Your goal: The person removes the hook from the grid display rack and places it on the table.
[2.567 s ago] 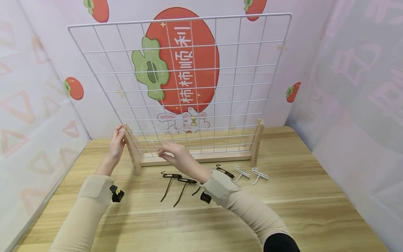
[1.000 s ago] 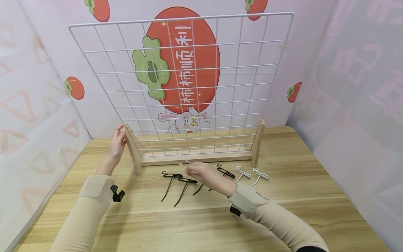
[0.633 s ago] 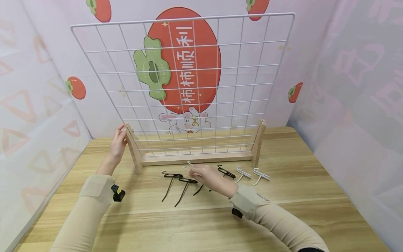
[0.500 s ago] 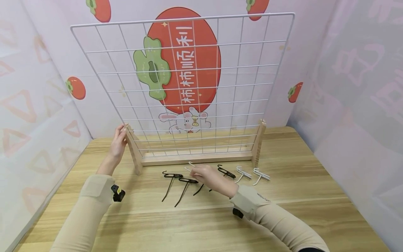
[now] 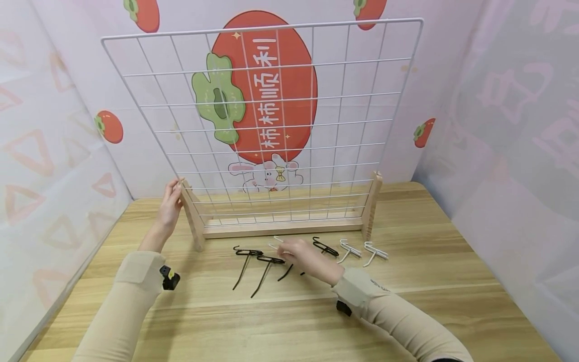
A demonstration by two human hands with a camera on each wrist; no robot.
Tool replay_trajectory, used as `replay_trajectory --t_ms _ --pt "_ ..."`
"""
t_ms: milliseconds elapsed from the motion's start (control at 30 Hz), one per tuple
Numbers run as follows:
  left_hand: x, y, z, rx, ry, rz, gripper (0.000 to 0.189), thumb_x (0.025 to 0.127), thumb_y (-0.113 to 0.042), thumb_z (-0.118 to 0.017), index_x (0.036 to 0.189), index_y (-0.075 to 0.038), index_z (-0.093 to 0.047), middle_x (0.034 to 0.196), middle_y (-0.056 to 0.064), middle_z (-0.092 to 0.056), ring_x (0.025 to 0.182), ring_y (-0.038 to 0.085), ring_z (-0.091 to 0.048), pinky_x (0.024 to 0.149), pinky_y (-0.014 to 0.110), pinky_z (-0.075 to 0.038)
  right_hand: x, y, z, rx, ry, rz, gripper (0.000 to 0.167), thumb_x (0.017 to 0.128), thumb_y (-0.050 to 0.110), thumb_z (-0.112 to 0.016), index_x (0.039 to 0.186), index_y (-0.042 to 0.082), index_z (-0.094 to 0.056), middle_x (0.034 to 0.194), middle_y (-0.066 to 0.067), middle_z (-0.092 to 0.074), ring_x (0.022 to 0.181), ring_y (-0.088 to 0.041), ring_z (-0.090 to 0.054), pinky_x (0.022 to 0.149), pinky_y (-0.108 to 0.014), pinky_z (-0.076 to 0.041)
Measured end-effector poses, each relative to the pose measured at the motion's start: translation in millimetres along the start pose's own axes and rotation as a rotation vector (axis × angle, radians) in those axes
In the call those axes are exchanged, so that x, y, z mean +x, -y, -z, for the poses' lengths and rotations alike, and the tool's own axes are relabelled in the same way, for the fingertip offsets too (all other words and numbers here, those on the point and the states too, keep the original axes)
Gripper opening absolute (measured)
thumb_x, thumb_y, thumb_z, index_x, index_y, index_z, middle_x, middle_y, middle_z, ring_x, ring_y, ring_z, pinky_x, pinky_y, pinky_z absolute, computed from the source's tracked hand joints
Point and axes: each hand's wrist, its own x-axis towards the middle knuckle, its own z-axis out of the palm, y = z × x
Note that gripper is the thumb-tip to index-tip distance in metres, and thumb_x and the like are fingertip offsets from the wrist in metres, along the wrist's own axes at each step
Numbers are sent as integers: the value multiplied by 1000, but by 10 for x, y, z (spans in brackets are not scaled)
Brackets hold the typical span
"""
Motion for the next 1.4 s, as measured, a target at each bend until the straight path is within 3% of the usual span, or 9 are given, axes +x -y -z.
replay_trajectory --t_ms 300,533,633,933,1067,1200,1400 --pt "-19 -37 -14 -21 8 23 26 98 -23 -27 124 -18 -29 113 -7 -34 123 24 -22 106 41 -9 -51 5 -6 -20 33 -39 12 77 -5 -62 87 1 -62 83 -6 -64 78 -14 -61 70 -16 -48" --pt "-97 -174 -75 -14 6 29 27 98 -20 -25 125 -14 -27 122 6 -29 121 24 -22 106 41 -9 -62 -1 -22 -38 37 -53 12 77 -5 -62 87 1 -63 83 -5 -65 78 -14 -61 71 -17 -48" --pt "-118 -206 -87 -9 11 38 28 98 -21 -25 126 -13 -26 123 6 -28 122 25 -21 106 41 -9 -70 -17 -32 -49 36 -61 12 77 -5 -63 87 1 -63 83 -5 -65 77 -14 -61 71 -17 -48" --pt "-114 -200 -92 -8 12 27 32 98 -21 -25 128 -10 -25 119 0 -30 125 28 -18 106 42 -7 -95 -37 -40 -35 37 -72 15 72 -5 -66 86 1 -65 84 -7 -65 77 -15 -62 70 -16 -48" --pt "-110 -192 -92 -6 1 20 32 98 -20 -25 128 -8 -25 122 6 -30 124 27 -19 106 43 -8 -103 -38 -41 -28 35 -70 16 71 -6 -67 85 0 -65 83 -8 -66 77 -16 -62 70 -16 -48" --pt "-107 -191 -96 -11 4 16 30 98 -20 -25 126 -10 -27 130 17 -23 124 27 -18 106 43 -7 -118 -40 -57 -23 24 -49 13 71 -4 -68 83 0 -64 82 -8 -66 75 -16 -63 68 -16 -48" --pt "-111 -206 -96 -14 14 30 27 98 -22 -26 125 -16 -28 134 17 -20 126 26 -17 106 42 -6 -140 -34 -70 -54 34 -21 11 72 -1 -69 82 2 -65 80 -5 -66 73 -13 -62 67 -15 -48"
